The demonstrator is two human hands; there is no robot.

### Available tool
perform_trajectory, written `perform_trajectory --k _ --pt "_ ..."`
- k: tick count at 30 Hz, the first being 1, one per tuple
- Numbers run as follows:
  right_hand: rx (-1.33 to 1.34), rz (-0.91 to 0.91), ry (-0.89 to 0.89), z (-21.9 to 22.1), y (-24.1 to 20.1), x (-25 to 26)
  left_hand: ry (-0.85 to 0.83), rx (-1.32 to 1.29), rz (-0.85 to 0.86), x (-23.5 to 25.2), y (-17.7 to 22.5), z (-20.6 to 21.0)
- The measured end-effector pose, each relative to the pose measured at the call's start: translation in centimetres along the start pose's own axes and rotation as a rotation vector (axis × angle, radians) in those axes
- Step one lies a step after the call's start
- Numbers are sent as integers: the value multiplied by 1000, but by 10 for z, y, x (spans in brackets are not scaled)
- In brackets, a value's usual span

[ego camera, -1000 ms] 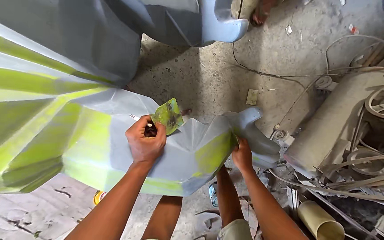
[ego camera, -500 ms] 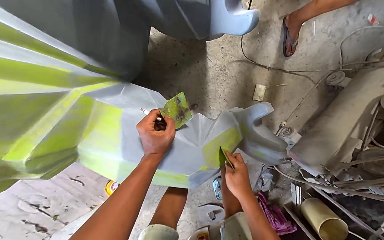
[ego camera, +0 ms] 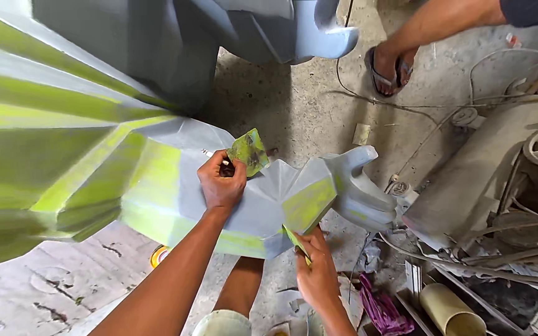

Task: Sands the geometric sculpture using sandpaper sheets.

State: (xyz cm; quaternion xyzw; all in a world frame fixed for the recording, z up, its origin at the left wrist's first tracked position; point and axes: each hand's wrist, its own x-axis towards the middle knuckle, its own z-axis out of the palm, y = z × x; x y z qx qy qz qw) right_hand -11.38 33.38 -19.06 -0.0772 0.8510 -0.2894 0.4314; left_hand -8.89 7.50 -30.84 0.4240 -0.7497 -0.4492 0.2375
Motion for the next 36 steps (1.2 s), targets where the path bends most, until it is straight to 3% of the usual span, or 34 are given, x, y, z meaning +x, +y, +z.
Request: perform_trajectory --k 2,4,7,9,12,17,22,24,27,32,36 --pt "145 2 120 -4 16 -1 16 -4 -25 0 1 -3" --pt "217 120 217 -16 33 15 32 -27 -49 2 3 -6" --pt "254 336 191 -29 55 47 92 -97 -91 4 4 -3" --pt "262 368 134 -28 57 53 145 -153 -116 6 3 -2" --pt "232 276 42 -29 44 33 191 -223 -156 9 4 -4" --pt "-185 -173 -118 -16 -2 18 250 -313 -212 4 20 -31" --pt "-585 -208 -113 22 -43 14 318 -227 -320 -42 36 -102" --pt "-657 -209 -207 28 -51 5 333 -200 -364 -75 36 -134" --pt "-608 -263 -450 26 -60 -6 392 -179 -440 -130 35 -172" --pt "-185 -462 -399 22 -80 21 427 -287 -653 -200 51 -203" --pt "57 -528 -417 19 -116 51 382 -492 -820 -223 72 -204"
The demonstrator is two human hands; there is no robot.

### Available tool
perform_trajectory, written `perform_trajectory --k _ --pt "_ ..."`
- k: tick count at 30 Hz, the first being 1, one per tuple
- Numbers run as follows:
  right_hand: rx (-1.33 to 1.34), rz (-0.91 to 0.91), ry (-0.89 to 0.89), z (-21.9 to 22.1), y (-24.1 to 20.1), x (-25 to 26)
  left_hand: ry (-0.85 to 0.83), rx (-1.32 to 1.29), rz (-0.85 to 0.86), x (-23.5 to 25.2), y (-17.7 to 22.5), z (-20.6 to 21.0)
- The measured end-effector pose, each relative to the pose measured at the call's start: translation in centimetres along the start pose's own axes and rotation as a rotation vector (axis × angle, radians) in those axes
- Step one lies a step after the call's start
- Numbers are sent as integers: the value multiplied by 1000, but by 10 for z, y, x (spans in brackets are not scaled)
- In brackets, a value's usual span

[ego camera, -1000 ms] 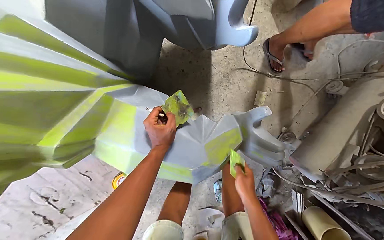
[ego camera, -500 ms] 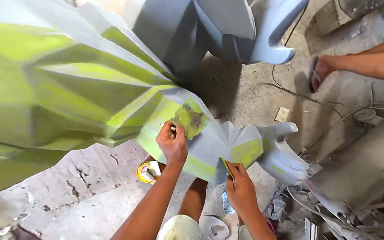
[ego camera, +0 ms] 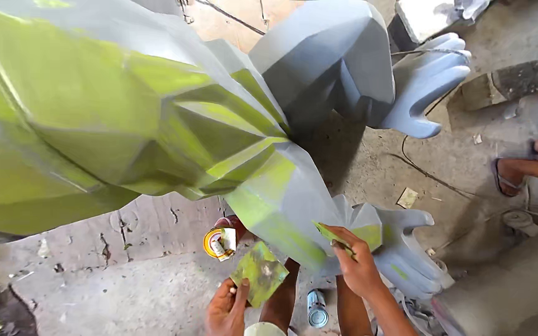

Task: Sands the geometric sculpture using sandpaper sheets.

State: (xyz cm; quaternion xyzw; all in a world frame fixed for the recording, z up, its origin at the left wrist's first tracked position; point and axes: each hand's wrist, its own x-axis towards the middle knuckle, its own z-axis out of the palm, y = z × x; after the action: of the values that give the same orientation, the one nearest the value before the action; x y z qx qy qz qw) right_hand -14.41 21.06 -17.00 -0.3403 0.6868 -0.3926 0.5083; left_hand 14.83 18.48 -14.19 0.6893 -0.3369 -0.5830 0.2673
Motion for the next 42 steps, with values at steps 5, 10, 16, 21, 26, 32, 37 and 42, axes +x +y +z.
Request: perform_trajectory --k 5,10,16,21,26,32,37,42 --pt "302 -214 -93 11 -40 -13 -114 -264 -158 -10 29 38" --pt "179 -331 45 12 -54 -46 -198 -467 -213 -10 65 81" --pt "-125 -401 -27 -16 -49 -60 -292 -547 -219 -24 64 90" --pt "-199 -421 91 -31 -34 -57 -344 -578 -150 -28 60 109" --pt "-201 -419 212 -44 -13 -62 -391 -508 -62 -34 58 133" --pt "-168 -348 330 -70 22 -82 -426 -428 -20 -61 42 160" --pt "-101 -139 332 -113 45 -110 -426 -431 -20 -86 34 189" --pt "548 236 685 -160 24 -147 -208 -377 32 -97 41 222"
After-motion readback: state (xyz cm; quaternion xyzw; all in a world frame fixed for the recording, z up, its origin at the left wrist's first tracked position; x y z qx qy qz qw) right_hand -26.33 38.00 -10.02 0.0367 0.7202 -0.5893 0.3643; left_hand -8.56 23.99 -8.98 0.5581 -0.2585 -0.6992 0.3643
